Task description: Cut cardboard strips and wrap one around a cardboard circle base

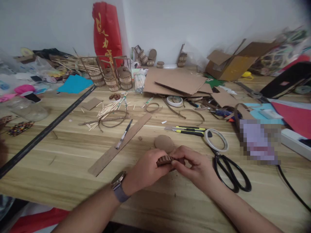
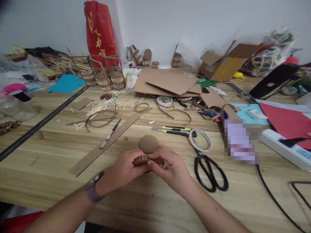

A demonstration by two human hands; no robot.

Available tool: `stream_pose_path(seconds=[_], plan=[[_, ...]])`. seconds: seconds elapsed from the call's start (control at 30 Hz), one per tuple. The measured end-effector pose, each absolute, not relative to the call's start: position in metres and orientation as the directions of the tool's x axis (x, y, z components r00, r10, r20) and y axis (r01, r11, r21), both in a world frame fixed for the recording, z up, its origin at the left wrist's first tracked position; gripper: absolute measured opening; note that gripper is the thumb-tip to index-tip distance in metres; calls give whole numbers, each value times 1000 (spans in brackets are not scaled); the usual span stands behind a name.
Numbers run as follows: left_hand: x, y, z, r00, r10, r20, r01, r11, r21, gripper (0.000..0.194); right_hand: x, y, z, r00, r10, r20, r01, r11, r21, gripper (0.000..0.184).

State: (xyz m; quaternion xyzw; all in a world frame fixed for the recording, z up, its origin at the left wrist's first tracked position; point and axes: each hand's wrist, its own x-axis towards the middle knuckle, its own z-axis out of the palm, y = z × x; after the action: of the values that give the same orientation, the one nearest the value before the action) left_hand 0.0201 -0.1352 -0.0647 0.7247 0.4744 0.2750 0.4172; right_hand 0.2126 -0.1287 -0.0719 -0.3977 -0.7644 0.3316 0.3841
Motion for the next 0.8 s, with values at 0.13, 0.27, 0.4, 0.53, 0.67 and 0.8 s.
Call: stream_pose_path(seconds=[0.13, 0.27, 0.4, 0.53, 0.67, 0.8], plan=[[22, -134, -64, 371, 928, -43, 446, -138, 884, 27, 211, -131, -71, -287, 857, 428, 437, 515, -738, 10], [24, -135, -65, 360, 932, -46, 418, -117, 901, 25, 210, -132, -67, -278, 770, 574, 412, 636, -653, 12], [25, -137, -65, 359, 931, -58, 427, -109, 898, 19, 209, -134, -66, -315, 714, 626, 396, 698, -596, 18], [25, -138, -64, 351, 936, -28, 454, -144, 879, 19, 207, -134, -67, -305, 730, 611, 388, 681, -620, 16], [25, -138, -63, 346, 938, 7, 459, -176, 871, 21, 207, -132, -68, -317, 745, 586, 363, 667, -651, 15], [25, -137, -63, 356, 933, -62, 414, -98, 905, 24, 208, -131, -67, -359, 751, 555, 354, 659, -663, 16]])
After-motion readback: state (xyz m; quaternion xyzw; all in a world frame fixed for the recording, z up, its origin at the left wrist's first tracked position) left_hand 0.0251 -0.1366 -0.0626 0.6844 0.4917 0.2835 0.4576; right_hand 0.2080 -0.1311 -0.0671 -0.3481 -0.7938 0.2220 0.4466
